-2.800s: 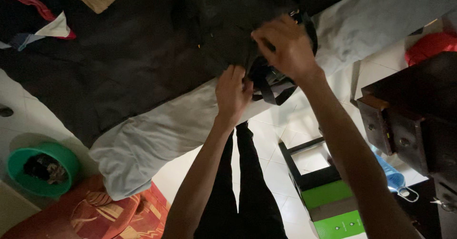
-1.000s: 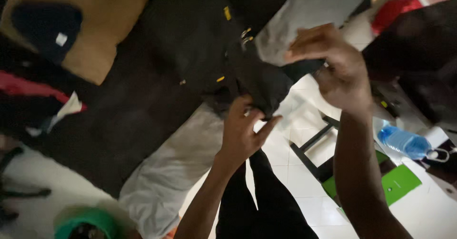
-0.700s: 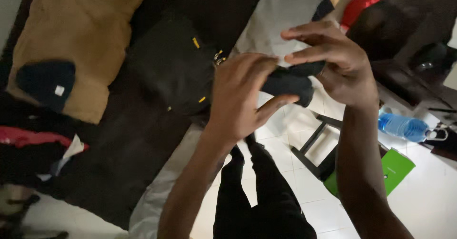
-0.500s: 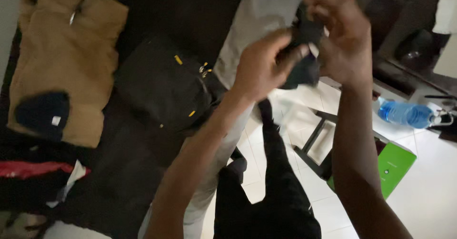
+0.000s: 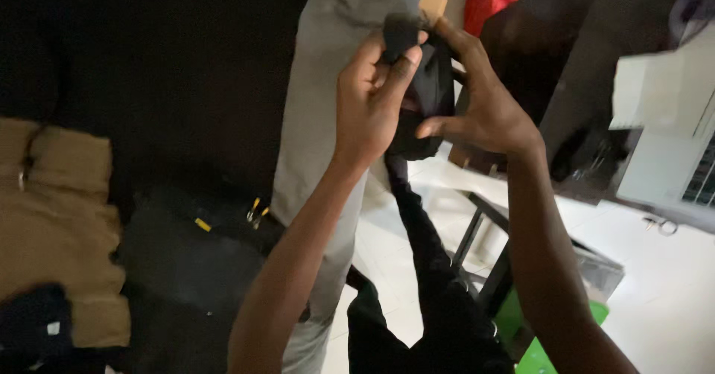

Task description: The person packs a black backpack with daily essentials. They place a power bank, a white charger with cable, a black cable, a black pouch, and two small bottles into the bag, then close the zipper.

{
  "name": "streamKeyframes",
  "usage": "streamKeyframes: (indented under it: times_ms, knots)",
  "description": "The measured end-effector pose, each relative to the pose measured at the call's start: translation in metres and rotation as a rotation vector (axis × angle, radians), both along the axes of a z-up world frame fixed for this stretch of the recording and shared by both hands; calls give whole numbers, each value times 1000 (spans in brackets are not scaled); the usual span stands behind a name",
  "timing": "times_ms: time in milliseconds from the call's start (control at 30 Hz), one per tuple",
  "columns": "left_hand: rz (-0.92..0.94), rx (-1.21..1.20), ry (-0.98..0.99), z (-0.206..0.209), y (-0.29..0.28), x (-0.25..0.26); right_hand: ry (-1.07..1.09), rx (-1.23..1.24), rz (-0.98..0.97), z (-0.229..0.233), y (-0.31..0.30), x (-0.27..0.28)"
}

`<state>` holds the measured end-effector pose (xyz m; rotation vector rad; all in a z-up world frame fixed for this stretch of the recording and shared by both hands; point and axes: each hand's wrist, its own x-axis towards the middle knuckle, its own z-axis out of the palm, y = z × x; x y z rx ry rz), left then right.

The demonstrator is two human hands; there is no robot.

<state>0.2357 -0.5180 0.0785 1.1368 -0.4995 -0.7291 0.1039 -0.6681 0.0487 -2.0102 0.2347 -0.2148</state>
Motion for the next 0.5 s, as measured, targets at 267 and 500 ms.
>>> streamKeyframes:
  times_ms: [267,500]
  knots:
    - [-148,-41,-223,-24,-115,88,-146,-633,-6,5,-123,65]
    - [-106,44,-615,-68,-216,132,-34,-236,-233,-11,-180,78]
